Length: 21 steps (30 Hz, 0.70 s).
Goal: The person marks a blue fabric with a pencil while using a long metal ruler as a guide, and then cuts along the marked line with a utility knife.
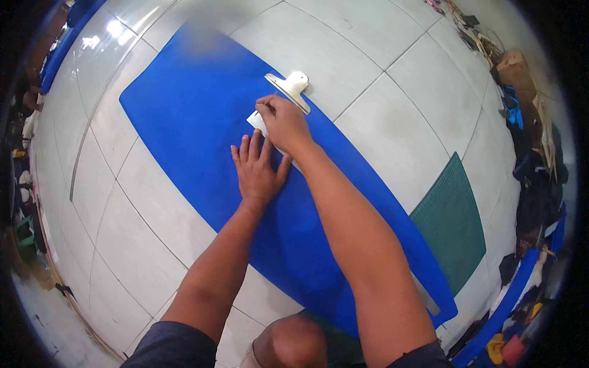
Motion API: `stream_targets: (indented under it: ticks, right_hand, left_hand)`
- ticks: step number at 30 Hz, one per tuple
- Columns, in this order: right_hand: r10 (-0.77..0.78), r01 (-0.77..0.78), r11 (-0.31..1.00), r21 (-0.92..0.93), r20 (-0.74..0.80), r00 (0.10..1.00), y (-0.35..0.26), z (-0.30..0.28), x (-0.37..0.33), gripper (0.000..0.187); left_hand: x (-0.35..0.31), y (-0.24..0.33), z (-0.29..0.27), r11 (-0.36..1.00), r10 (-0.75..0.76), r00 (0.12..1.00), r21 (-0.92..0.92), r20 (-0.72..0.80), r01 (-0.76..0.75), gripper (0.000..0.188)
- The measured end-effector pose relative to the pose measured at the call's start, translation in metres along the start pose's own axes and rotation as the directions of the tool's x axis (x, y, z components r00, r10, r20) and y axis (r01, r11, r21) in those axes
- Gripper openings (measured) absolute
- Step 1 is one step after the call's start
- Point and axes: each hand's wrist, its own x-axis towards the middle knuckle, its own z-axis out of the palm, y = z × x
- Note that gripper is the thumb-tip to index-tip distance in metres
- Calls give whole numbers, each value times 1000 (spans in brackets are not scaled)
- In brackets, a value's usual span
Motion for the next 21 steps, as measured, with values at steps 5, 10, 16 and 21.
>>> stream_targets:
  ticks: [5,10,16,21]
  right_hand:
    - [11,-3,991,-137,60,998,-5,18,21,24]
    - [-22,36,979,-202,73,997,1,23,24,23]
    - [-134,146,956,-253,62,989,1,24,25,23]
    - [-34,60,946,-318,89,995,-2,30,25,26]
  left_hand:
    - [-1,-2,0,1000,-3,1000,-26,-11,3,60]
    - [-1,-2,0,1000,-12,1000,-22,1,12,59]
    - [-2,-2,1,1000,-11,1000,-21,-3,11,60]
    - [-2,-2,1,1000,-11,1000,-17,11,12,62]
